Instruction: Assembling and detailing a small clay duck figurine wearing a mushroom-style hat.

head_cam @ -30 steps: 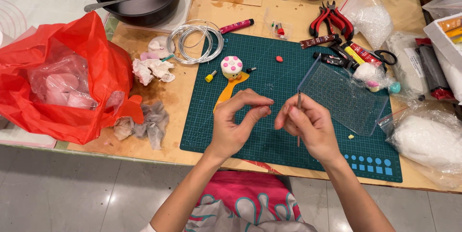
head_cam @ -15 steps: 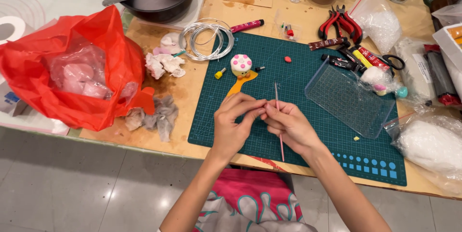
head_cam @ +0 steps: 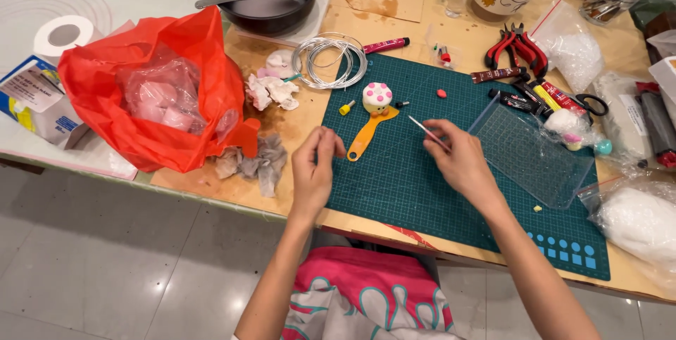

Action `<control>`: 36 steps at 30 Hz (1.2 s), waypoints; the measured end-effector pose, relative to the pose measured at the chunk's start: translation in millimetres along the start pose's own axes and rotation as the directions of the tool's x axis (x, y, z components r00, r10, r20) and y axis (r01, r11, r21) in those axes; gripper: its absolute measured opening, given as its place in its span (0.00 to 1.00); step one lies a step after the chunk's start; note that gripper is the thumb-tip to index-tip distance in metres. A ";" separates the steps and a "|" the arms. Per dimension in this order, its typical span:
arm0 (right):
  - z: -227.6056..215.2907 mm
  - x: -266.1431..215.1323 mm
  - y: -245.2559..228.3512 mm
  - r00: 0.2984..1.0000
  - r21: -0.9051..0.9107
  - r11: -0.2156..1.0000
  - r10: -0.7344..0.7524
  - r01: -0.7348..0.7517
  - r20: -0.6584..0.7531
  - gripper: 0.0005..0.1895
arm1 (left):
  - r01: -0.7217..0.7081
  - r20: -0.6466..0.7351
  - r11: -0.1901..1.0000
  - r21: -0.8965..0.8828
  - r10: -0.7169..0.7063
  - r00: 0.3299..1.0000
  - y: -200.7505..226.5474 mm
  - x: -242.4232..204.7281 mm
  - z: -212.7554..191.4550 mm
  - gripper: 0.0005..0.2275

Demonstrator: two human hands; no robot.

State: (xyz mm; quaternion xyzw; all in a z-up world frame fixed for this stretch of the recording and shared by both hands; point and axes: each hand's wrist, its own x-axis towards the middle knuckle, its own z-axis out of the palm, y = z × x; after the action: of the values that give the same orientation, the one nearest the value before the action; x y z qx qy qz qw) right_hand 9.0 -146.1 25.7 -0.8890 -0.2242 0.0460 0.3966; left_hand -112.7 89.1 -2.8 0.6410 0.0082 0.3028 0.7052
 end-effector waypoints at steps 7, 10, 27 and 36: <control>7.1 23.5 -4.0 0.949 -0.346 0.895 -0.314 0.281 -0.042 0.34 | 0.061 0.054 0.984 -0.168 -0.052 0.997 -5.9 20.4 -16.7 0.05; 28.4 59.2 1.1 0.935 -0.229 0.911 -0.355 0.343 -0.010 0.46 | 0.096 0.055 0.954 -0.282 -0.084 0.995 -0.7 21.1 -17.5 0.04; 32.1 99.2 -7.2 0.956 -0.175 0.957 -0.190 0.231 0.223 0.35 | 0.049 0.070 0.942 -0.333 -0.027 0.997 2.9 14.4 -40.4 0.05; 27.4 110.6 -0.6 0.929 -0.028 0.967 -0.236 0.254 0.285 0.30 | 0.079 0.049 0.964 -0.252 -0.069 0.996 0.5 15.0 -36.1 0.13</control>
State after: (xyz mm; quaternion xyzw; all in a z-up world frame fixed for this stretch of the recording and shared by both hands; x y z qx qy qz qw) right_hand 100.7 -79.0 18.1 -0.8509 -0.3883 0.1138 0.3350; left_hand -115.0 128.1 -3.1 0.5506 -0.0205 0.2620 0.7923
